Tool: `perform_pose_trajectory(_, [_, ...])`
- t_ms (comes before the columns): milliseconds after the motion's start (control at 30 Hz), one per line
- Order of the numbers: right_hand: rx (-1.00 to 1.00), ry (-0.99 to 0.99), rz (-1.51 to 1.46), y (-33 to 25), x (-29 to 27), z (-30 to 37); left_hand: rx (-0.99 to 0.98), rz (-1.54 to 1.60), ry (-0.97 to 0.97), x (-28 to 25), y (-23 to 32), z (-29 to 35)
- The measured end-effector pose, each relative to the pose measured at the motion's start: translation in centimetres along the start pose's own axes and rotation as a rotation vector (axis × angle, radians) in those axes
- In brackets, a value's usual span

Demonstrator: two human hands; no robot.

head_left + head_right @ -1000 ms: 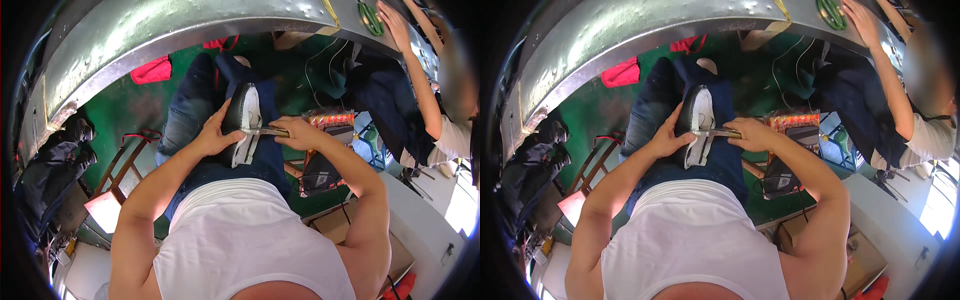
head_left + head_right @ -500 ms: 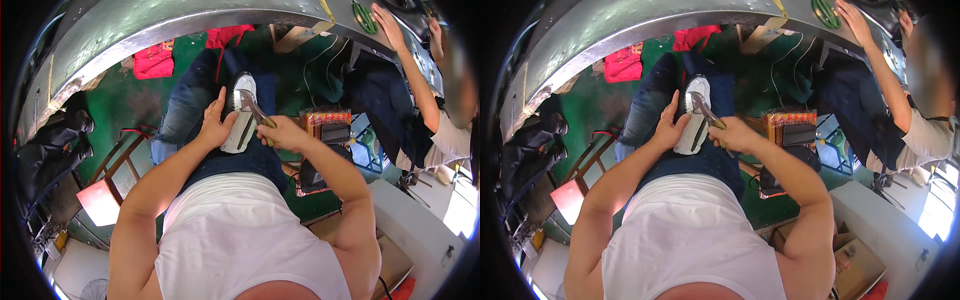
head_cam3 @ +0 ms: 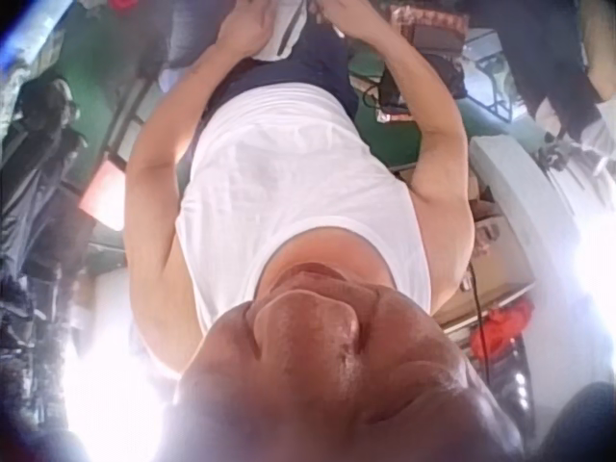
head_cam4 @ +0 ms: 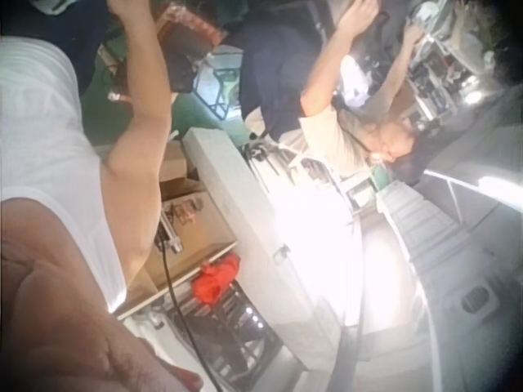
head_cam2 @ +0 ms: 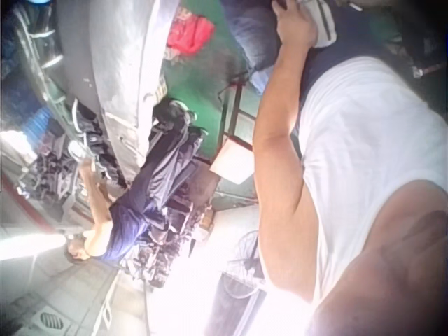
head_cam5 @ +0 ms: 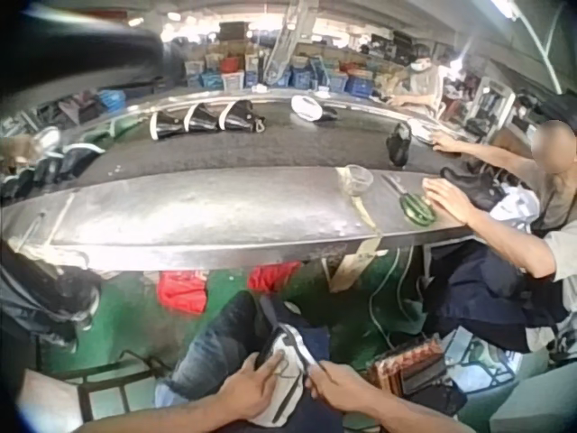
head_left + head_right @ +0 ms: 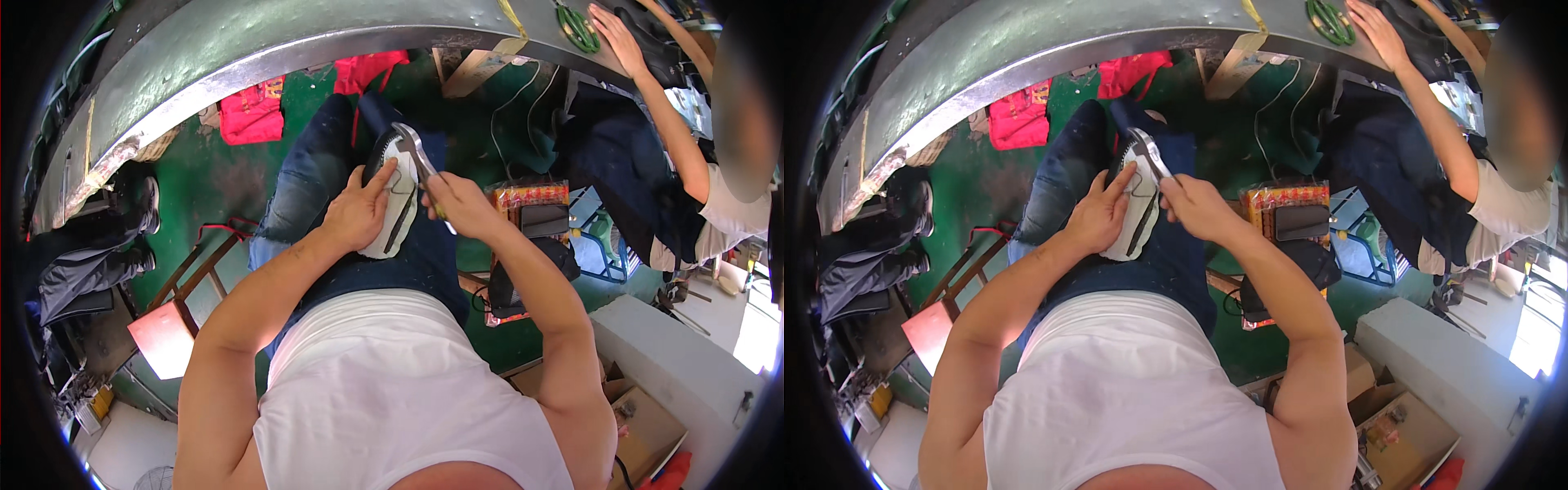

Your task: Manually lasting shoes by stretching the upper over a last and securing it with lasting pincers.

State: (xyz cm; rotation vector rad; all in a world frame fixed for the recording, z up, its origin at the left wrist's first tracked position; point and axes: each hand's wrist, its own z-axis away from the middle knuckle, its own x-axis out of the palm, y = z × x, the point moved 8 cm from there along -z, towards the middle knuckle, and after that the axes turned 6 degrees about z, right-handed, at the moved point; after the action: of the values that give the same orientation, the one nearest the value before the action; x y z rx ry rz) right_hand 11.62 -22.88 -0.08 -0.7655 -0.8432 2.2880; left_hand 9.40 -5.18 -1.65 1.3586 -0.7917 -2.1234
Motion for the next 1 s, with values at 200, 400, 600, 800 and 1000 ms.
perform_pose_trajectory(200, [-0.237, 0.135, 0.085, -1.6, -0.1, -2.5, 0.042, 0.003, -0.044, 0.1, -0.3, 0.2])
perform_pose_trajectory(400, [-0.133, 0.027, 0.014, -0.7, 1.1, -2.6, 0.062, 0.140, 0.060, 1.3, -1.8, 0.1])
perform_pose_trajectory(600, [-0.210, 0.096, 0.456, -1.8, 1.6, 0.3, -0.079, 0.289, 0.053, 2.1, -3.5, -0.3])
perform_pose_trajectory(800, [-0.128, 0.104, 0.513, 0.2, 2.6, 1.5, -0.048, 0.380, 0.073, 1.6, -3.6, -0.2])
perform_pose_trajectory(1000, [-0.135, 0.108, 0.560, 0.4, 2.6, 2.4, 0.081, 0.651, -0.246, 2.3, -5.1, 1.9])
